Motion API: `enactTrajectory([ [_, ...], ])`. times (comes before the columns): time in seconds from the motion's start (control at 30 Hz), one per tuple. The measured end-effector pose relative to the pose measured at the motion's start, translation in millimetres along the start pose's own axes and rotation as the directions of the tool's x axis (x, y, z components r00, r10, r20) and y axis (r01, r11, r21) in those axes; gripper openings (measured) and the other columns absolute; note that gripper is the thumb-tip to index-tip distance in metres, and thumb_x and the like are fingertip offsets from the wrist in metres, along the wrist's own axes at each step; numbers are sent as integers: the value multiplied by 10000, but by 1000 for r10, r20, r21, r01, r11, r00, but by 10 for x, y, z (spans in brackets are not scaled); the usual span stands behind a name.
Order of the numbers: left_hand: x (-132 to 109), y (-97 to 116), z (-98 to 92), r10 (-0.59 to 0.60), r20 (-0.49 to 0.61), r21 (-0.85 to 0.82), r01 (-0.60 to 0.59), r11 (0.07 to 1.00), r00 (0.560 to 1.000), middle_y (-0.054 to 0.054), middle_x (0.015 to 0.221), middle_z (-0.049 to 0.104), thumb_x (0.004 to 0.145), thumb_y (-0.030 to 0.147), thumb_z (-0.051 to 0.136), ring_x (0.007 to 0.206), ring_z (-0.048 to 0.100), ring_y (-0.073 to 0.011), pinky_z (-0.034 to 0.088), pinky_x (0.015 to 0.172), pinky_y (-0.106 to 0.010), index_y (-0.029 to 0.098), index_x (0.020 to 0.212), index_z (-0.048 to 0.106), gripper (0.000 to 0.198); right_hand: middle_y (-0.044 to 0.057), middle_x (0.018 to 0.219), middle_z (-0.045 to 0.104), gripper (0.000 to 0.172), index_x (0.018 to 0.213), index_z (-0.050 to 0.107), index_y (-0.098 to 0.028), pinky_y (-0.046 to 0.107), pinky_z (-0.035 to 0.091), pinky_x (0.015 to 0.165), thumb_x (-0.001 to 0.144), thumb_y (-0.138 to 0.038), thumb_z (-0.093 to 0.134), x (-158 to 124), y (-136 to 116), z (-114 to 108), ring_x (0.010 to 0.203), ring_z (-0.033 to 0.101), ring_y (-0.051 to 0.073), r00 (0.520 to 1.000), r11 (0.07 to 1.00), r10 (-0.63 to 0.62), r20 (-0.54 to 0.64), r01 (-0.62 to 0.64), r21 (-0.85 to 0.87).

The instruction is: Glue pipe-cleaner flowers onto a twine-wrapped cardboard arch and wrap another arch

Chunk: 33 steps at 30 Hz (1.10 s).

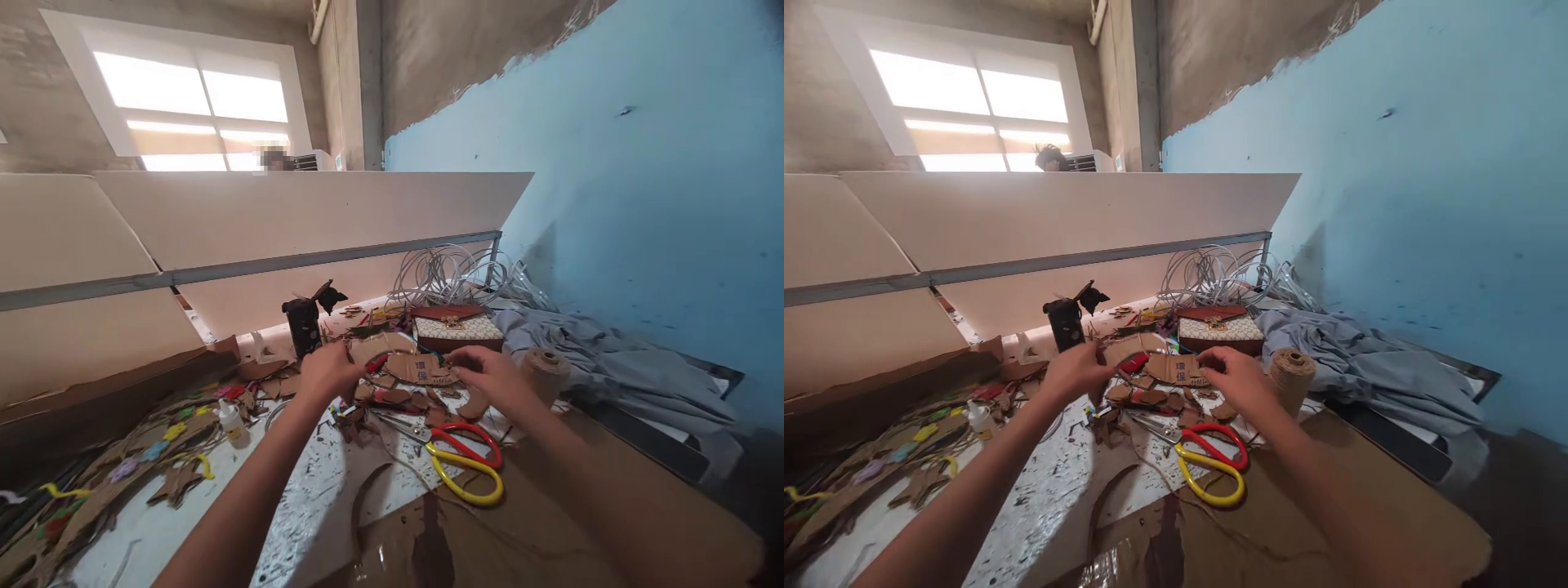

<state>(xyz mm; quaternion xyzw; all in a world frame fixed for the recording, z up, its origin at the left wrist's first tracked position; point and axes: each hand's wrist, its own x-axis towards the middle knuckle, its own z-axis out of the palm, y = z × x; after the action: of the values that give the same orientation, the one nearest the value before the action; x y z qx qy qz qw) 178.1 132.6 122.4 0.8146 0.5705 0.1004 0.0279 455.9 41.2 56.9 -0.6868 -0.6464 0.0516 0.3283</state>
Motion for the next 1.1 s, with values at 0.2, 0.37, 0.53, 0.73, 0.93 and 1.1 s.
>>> enactTrajectory([
  [0.2, 40, -78, 633, 11, 156, 98, -27, 995, 988, -190, 1026, 767, 740, 433, 605, 962, 713, -355, 495, 716, -349, 156, 945, 739, 370, 155, 1150, 706, 302, 1054, 715, -150, 366, 421, 901, 787, -53, 611, 232, 113, 476, 1128, 593, 315, 994, 925, -12, 111, 54, -377],
  [0.37, -4, -124, 760, 14, 159, 102, -31, 994, 987, -190, 1102, 754, 770, 432, 592, 1032, 696, -356, 501, 781, -371, 162, 1021, 716, 389, 180, 1107, 698, 341, 1118, 692, -128, 417, 346, 947, 816, -31, 566, 364, 102, 687, 1135, 538, 331, 991, 853, -40, 125, 99, -513],
  [0.53, -96, -163, 774, 43, 121, 102, -55, 993, 992, -173, 1130, 746, 800, 468, 568, 1046, 691, -349, 498, 812, -389, 186, 1085, 696, 421, 140, 1133, 690, 309, 1119, 692, -162, 382, 348, 904, 859, -78, 548, 407, 82, 602, 1118, 548, 296, 991, 828, -61, 122, 119, -548],
  [0.73, -254, -176, 658, 10, 79, 39, -13, 999, 997, -156, 1231, 712, 890, 511, 482, 1117, 666, -346, 483, 875, -401, 227, 1217, 682, 477, 87, 1078, 708, 247, 1062, 724, -209, 310, 383, 796, 895, -132, 558, 366, 100, 503, 1029, 620, 241, 991, 816, -40, 126, 105, -568],
  [0.93, -599, -260, 480, 24, 52, -44, -22, 999, 998, -149, 1238, 706, 914, 447, 471, 1136, 657, -335, 478, 887, -393, 204, 1249, 677, 462, 130, 1059, 723, 277, 1114, 700, -160, 327, 387, 823, 843, -151, 644, 317, 194, 640, 1018, 639, 269, 989, 781, -81, 126, 141, -608],
  [1.1, -926, -464, 373, 25, 52, -115, -18, 993, 998, -115, 1241, 707, 911, 421, 494, 1121, 661, -316, 478, 864, -374, 227, 1254, 679, 436, 128, 1021, 735, 180, 1042, 706, -161, 347, 355, 884, 933, -166, 564, 299, 224, 692, 1014, 630, 262, 976, 775, -203, 74, 206, -598],
])
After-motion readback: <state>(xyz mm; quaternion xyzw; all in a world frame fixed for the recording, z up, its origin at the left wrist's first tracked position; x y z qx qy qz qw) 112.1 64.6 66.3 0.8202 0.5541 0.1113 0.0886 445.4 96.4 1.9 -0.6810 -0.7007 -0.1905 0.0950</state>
